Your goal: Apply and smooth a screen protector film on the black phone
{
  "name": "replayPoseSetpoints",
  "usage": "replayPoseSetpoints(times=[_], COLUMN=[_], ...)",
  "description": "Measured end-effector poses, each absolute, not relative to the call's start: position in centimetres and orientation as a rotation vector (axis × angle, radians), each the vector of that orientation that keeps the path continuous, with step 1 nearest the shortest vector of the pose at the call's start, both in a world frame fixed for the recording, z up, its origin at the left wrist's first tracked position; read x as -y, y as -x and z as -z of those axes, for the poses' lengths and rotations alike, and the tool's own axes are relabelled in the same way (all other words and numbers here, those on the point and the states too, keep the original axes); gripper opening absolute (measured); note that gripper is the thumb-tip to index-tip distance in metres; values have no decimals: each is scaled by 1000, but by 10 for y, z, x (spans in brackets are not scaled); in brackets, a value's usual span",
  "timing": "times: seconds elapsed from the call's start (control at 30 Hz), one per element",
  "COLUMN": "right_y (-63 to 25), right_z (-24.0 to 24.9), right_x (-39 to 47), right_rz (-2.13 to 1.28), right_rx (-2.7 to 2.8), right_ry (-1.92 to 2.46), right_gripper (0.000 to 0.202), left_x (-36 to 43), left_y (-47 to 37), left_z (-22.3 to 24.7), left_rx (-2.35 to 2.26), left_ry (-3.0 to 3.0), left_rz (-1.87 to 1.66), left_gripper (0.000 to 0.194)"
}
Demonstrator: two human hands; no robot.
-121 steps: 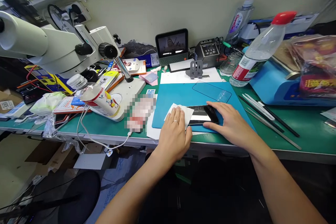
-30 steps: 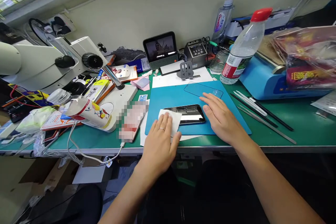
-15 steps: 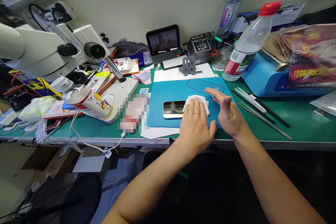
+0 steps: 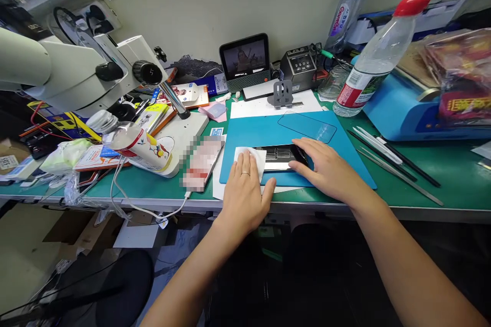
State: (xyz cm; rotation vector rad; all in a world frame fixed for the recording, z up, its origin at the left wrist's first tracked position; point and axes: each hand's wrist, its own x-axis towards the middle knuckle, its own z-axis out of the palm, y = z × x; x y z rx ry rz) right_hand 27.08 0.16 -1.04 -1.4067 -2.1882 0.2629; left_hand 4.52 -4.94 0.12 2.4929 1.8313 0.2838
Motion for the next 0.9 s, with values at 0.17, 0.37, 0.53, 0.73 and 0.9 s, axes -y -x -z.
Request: replayPoseSetpoints(times=[0.17, 0.37, 0.53, 0.73, 0.9], right_y=[-272, -278, -276, -273, -272], right_z=[9, 4, 5, 4, 4], right_x=[-3, -4, -6, -4, -3], right_rz=[-309, -507, -385, -274, -265], right_rx=[2165, 1883, 2100, 2206, 2202], right_ry=[1378, 1405, 1352, 1368, 1346], right_gripper=[64, 61, 54, 45, 46], left_x=[33, 26, 38, 41, 32], left_y=[-79, -124, -94, -41, -64], left_z=[-4, -2, 1, 1, -1], left_rx=[-1711, -1538, -1521, -1681, -1722], left_ry=[-2579, -2697, -2698, -2622, -2600], left_rz=[-298, -400, -387, -316, -305], left_gripper=[81, 80, 72, 66, 73])
